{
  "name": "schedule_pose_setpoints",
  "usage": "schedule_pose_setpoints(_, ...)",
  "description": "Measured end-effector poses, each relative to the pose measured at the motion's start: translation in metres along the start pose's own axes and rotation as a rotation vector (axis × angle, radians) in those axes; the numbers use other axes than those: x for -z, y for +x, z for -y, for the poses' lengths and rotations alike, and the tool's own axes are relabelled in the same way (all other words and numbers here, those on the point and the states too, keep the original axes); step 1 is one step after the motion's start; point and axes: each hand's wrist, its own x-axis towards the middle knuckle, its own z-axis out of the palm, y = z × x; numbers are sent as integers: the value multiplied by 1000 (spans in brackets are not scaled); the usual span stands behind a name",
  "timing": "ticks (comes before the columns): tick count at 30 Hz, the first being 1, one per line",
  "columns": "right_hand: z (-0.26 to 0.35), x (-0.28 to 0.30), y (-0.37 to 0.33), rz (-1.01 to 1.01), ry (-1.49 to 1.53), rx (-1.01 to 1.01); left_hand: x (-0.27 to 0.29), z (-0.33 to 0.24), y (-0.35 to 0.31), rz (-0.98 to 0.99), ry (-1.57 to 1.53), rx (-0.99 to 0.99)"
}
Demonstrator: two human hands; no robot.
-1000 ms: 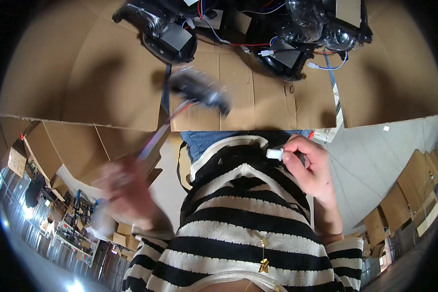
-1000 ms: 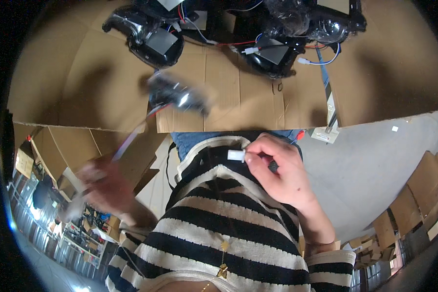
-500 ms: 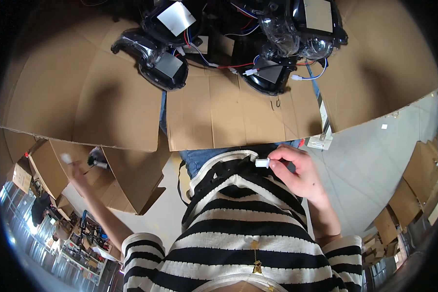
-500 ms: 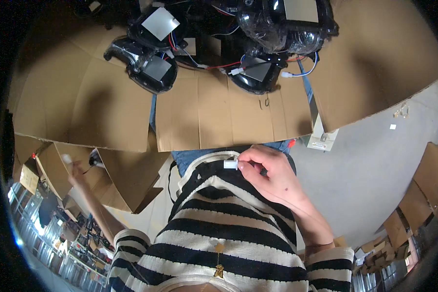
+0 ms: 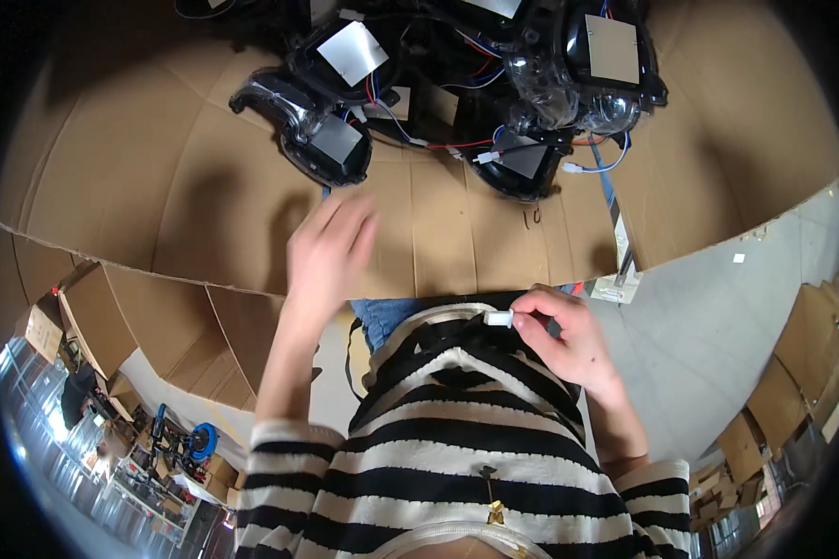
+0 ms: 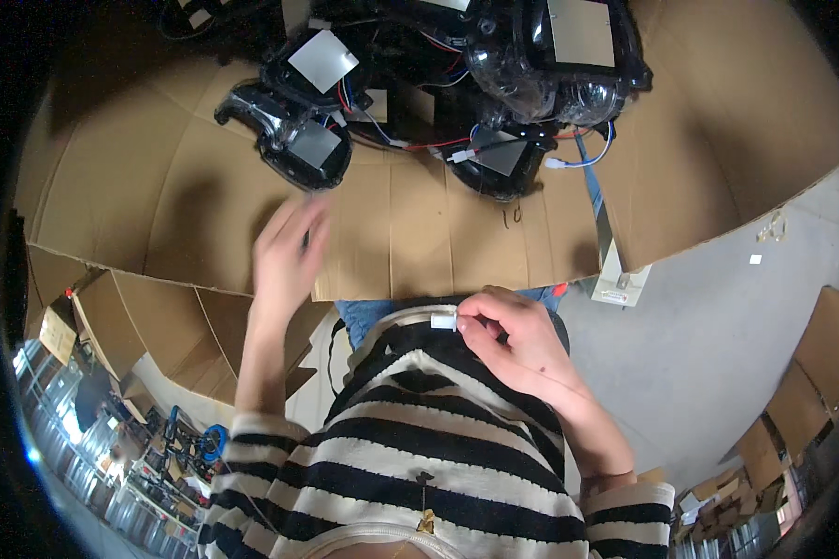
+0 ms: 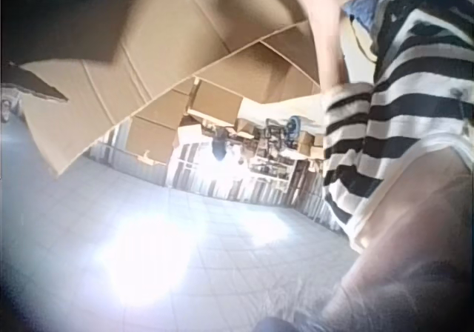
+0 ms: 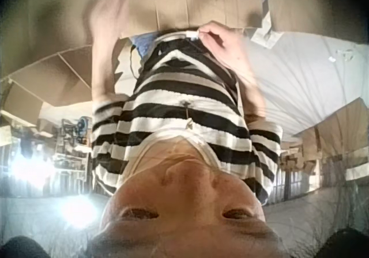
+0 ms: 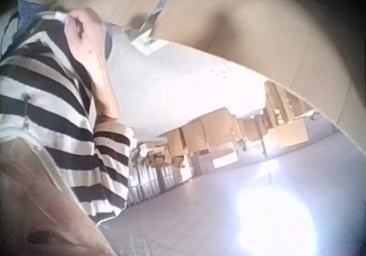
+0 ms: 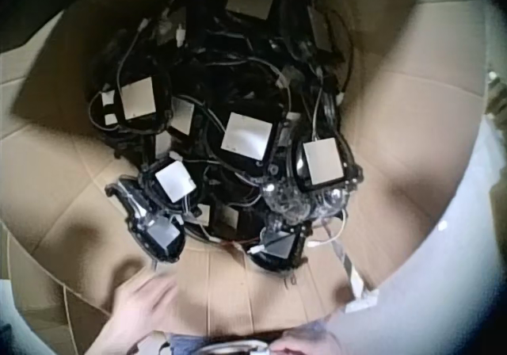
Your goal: The person repeatedly picks up small electronic components with attached wires from a cardboard box and connects their white plastic connectors. The person handles the items one at a time, aligning the connectors and pressing them together before placing the connected units back into the box.
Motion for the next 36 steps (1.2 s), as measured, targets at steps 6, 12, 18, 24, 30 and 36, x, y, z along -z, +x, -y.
schedule_pose_setpoints(6, -7, 1, -11, -45, 32, -3, -73, 88, 85, 212, 700, 14)
schedule_pose_setpoints(12, -10, 1, -7, -24, 39, 12, -95, 97, 115, 323, 832, 183)
schedule_pose_setpoints(18, -11, 1, -5, -40, 42, 63, -102, 110, 127, 395, 849, 104)
schedule_pose_setpoints(24, -17, -3, -4, -29, 72, 60, -67, 92, 103, 446, 670, -25)
schedule_pose_setpoints(30, -11, -6, 4, -31, 87, 15, -54, 62, 82, 480, 536, 7)
schedule_pose_setpoints(36, -7, -7, 4, -19, 57, 31, -78, 70, 75, 343, 667, -100)
